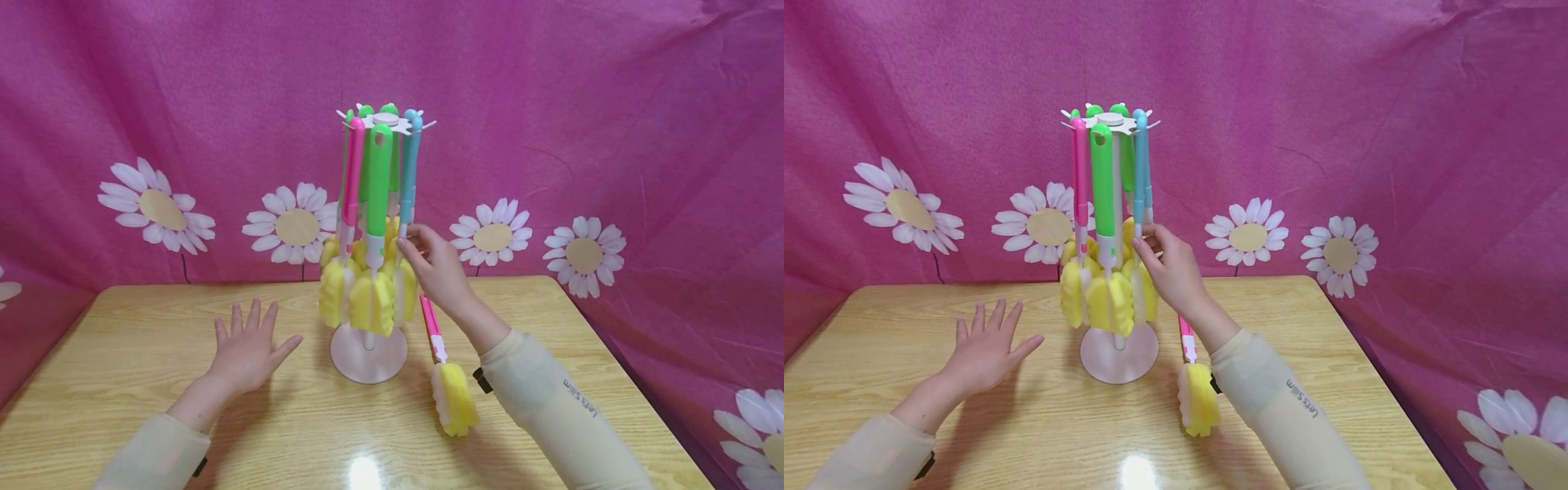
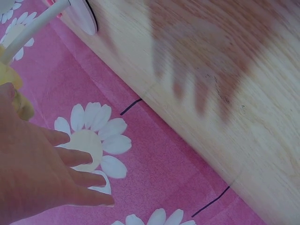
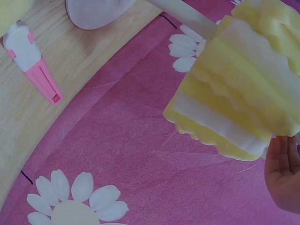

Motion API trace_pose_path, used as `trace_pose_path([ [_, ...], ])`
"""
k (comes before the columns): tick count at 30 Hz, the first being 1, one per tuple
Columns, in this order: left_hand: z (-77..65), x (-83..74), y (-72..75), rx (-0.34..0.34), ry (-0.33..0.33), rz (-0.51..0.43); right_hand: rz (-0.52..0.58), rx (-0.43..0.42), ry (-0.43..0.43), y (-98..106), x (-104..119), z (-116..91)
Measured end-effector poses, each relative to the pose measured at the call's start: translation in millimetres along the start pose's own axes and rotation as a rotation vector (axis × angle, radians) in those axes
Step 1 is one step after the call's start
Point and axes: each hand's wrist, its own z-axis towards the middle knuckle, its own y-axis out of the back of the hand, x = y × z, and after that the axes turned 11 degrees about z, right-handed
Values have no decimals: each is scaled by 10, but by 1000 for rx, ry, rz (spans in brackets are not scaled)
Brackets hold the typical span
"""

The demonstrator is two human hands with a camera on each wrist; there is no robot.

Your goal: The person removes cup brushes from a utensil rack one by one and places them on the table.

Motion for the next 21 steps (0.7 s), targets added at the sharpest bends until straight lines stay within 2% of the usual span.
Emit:
trace_pose_path([
  [11, 10, 5, -37, 0, 6, 3, 16, 7, -5, 11, 5, -12],
  [21, 3, -14, -14, -3, 2, 3, 30, -12, -2, 26, 10, -35],
])
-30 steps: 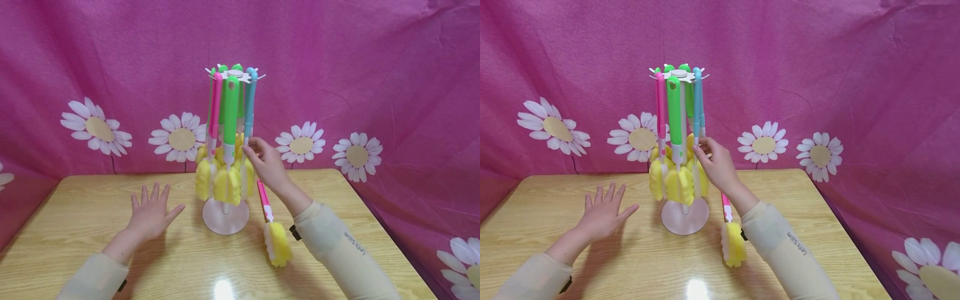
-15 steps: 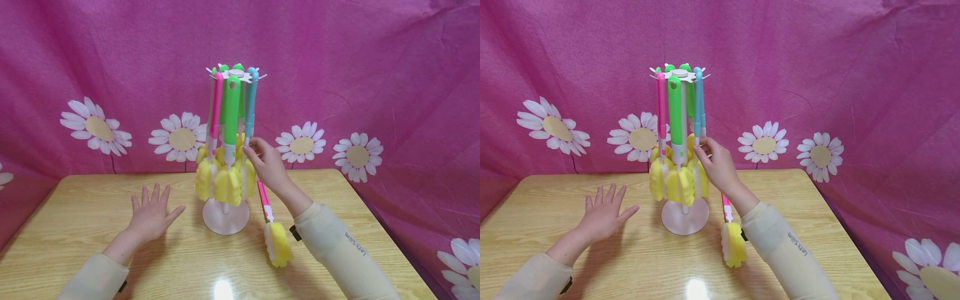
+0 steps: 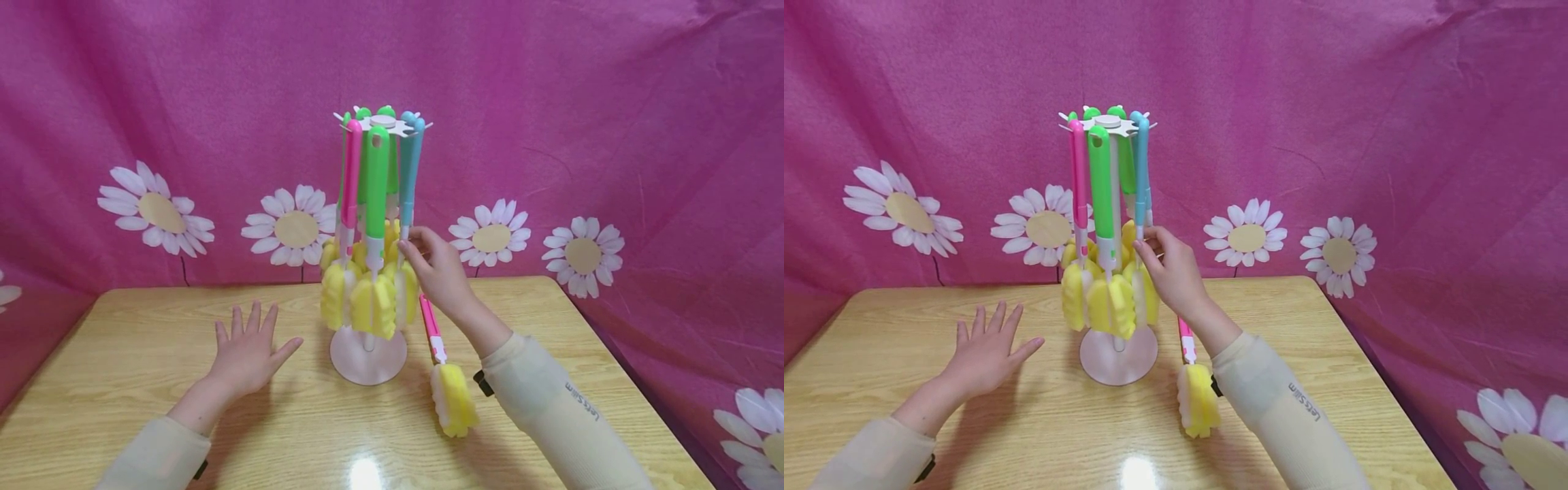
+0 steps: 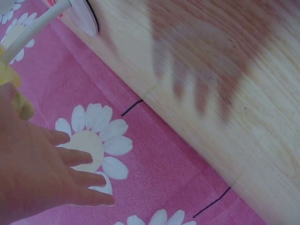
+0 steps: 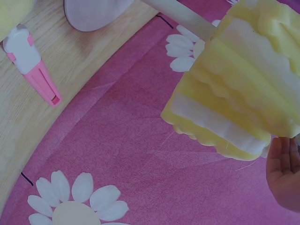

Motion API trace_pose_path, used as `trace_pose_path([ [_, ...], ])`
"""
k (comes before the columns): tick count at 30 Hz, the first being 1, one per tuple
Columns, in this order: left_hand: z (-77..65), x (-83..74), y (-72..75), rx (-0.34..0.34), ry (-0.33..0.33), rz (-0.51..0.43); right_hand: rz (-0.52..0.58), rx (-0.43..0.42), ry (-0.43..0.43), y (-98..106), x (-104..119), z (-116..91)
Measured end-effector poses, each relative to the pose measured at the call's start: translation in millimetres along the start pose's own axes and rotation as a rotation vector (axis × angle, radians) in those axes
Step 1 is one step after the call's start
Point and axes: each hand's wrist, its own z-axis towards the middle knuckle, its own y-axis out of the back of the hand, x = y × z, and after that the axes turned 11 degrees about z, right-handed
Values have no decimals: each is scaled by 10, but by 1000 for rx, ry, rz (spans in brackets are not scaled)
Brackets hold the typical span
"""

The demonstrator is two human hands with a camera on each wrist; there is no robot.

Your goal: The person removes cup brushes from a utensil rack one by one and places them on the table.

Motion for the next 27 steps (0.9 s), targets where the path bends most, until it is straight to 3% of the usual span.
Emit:
trace_pose_path([
  [27, -13, -16, 11, -8, -1, 3, 42, -54, -17, 111, 3, -55],
])
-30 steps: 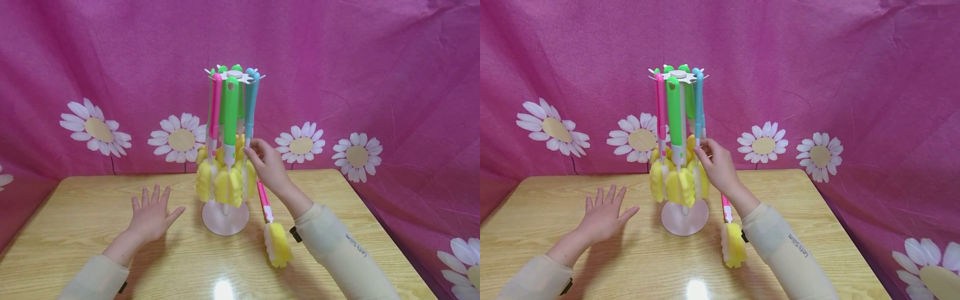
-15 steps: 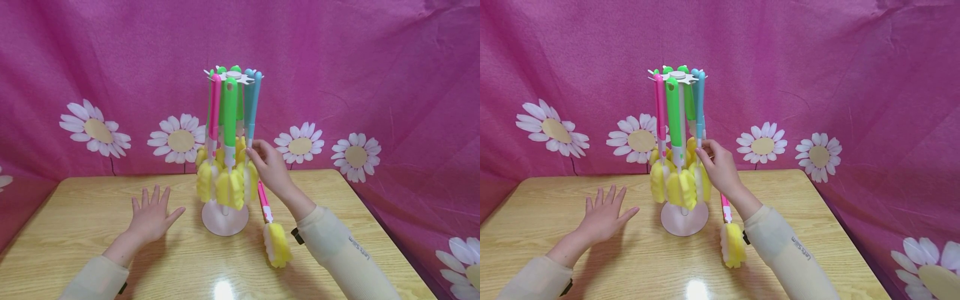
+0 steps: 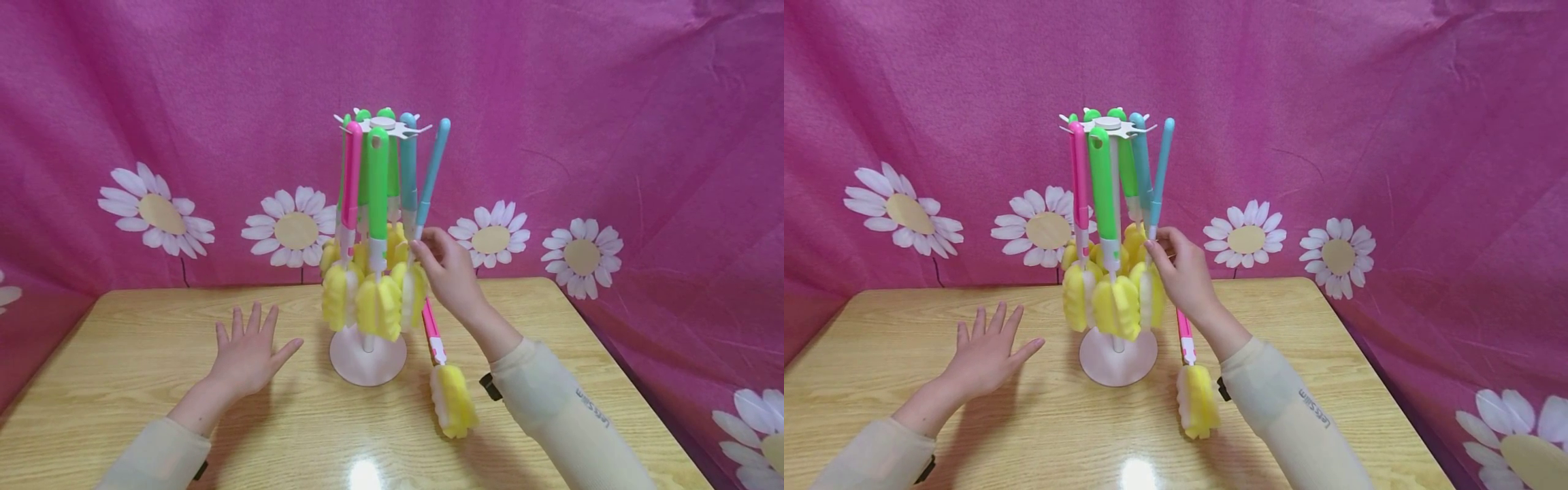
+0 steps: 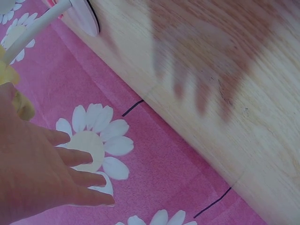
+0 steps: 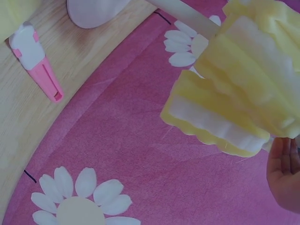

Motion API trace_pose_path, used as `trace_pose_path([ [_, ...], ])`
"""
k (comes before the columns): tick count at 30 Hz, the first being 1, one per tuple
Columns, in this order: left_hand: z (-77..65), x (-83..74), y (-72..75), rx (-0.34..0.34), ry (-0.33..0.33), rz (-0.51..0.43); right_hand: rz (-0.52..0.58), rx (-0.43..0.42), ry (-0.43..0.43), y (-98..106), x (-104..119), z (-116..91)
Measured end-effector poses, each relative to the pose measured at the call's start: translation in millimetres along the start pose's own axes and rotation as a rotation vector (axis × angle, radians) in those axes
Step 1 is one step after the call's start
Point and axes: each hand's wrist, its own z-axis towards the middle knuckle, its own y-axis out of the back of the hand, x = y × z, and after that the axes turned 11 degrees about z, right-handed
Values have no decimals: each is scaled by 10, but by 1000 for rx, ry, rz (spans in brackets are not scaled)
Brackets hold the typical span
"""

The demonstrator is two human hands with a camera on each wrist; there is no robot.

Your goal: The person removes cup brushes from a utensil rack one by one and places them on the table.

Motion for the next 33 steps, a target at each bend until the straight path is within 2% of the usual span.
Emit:
trace_pose_path([
  [10, 6, -1, 22, 8, -2, 1, 14, -21, -4, 82, -58, -55],
  [14, 4, 6, 16, 2, -3, 0, 33, -54, -20, 120, -101, -87],
  [22, -6, 15, 16, -1, 0, 0, 161, -205, -125, 273, -347, -115],
  [33, -1, 34, 18, -1, 7, -6, 152, -369, -260, 582, -664, -53],
])
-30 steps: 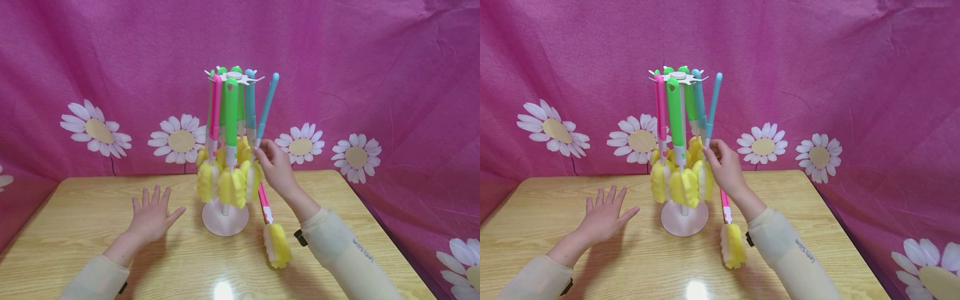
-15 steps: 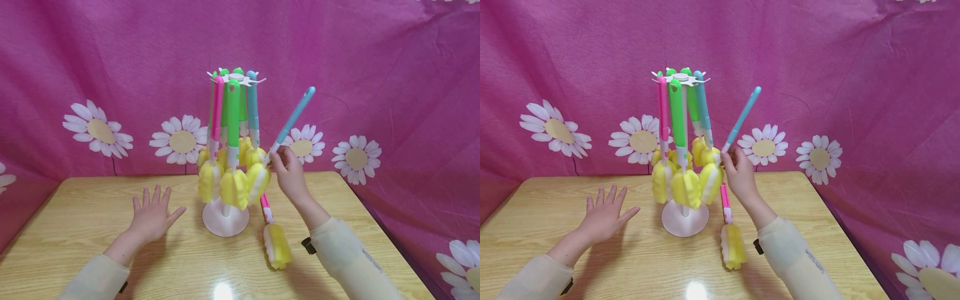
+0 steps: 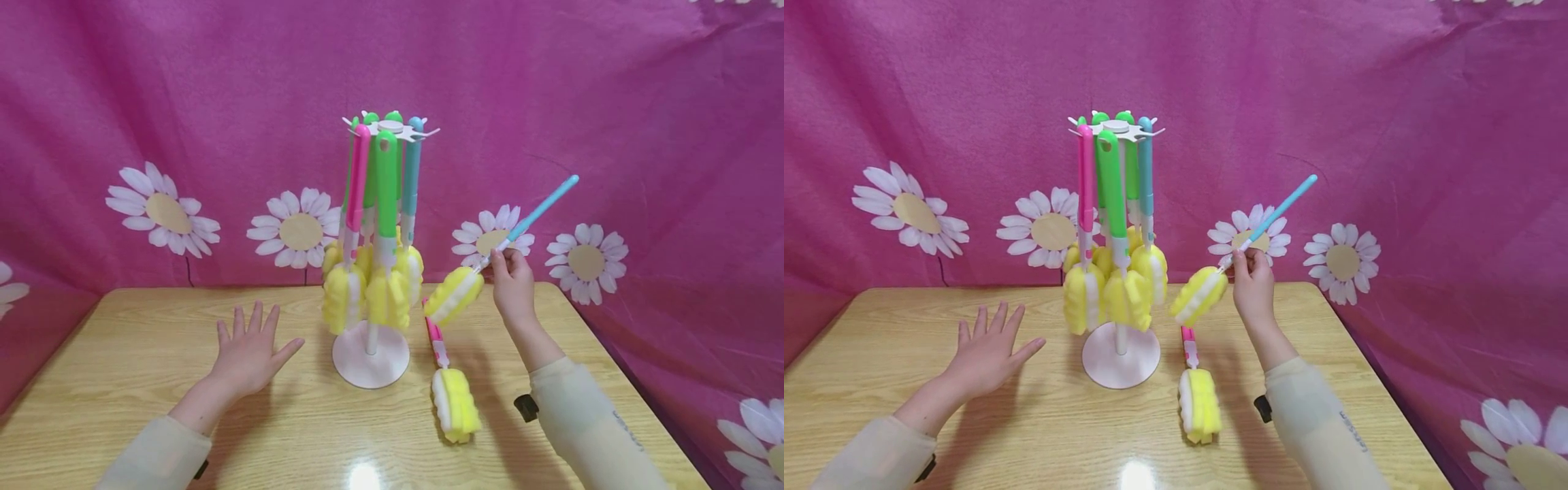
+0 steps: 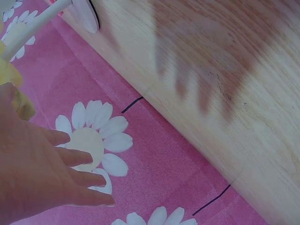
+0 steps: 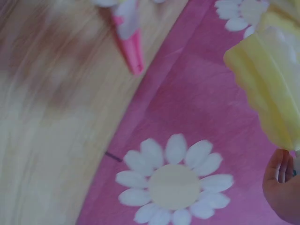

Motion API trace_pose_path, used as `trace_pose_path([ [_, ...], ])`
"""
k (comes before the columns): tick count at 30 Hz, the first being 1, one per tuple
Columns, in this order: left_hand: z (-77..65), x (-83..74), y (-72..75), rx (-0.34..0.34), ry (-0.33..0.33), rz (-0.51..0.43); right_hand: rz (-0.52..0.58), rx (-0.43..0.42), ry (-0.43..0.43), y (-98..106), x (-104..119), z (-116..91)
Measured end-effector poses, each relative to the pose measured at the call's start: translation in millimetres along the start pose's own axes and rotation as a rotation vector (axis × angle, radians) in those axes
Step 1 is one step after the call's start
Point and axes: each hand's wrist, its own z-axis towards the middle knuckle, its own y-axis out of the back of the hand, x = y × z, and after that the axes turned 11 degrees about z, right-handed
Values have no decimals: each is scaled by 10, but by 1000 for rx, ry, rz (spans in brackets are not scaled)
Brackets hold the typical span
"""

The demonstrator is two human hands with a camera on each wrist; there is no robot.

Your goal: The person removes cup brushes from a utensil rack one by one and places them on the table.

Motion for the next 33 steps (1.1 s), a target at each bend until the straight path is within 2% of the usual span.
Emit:
trace_pose_path([
  [5, 8, 4, -14, -1, 0, 0, -127, -10, -28, 143, -125, 85],
  [9, 13, 6, -19, -4, 2, 8, -268, 20, -59, 259, -188, 118],
  [13, 18, 2, -24, -5, 0, 5, -440, 91, -84, 365, -216, 128],
  [18, 31, 3, -33, -7, 2, 7, -628, 229, -89, 453, -251, 132],
  [23, 26, 6, -40, -6, 2, 4, -703, 354, -145, 502, -314, 88],
  [33, 17, 3, -30, -7, -6, -3, -838, 506, -229, 443, -635, -104],
])
